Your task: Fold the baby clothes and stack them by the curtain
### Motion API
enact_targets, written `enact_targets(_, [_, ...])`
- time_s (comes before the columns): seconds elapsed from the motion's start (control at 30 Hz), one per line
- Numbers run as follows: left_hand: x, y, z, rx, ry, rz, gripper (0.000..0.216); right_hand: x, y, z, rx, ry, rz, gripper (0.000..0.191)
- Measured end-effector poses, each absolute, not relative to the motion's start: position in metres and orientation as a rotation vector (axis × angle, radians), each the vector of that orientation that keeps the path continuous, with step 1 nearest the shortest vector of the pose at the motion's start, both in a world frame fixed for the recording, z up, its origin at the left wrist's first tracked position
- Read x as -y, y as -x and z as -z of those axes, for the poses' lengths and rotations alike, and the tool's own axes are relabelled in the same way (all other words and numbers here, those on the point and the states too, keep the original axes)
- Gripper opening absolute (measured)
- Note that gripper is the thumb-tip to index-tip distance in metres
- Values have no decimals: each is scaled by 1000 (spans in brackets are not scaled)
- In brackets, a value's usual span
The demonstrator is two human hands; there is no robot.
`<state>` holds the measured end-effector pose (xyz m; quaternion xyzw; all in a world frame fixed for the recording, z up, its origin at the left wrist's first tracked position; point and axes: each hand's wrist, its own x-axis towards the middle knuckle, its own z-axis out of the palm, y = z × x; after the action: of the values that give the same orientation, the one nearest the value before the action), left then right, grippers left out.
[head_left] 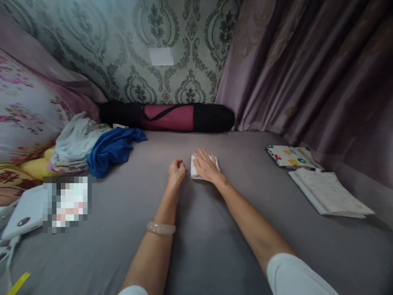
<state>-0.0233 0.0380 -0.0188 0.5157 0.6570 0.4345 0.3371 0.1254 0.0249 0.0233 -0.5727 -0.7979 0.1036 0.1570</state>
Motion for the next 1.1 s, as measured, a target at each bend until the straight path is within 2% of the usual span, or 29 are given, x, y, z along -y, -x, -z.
enact_targets(0.1, [-38, 20, 19, -1699, -1386, -1122, 24, -20, -139, -21, 2233, 1736, -188, 53])
enact_targets(0.27, [-34, 11, 20, -1686, -1522, -1001, 29, -16, -144, -4, 2287, 1786, -278, 54])
enact_targets(0.53, [-27, -6, 14, -1742, -1636, -860, 36, -16, -141, 1, 2264, 1773, -248, 53])
enact_targets(0.77, [-21, -17, 1, -1363, -1051, -1205, 35, -10, -150, 1, 2142, 1647, -353, 51])
enact_targets(0.93, [-6, -26, -30, -914, -624, -996, 27, 6, -160, -12, 2110, 1462, -453, 49])
enact_targets(1.1, [9, -35, -47, -814, -475, -955, 33, 28, -164, -31, 2094, 1363, -467, 48])
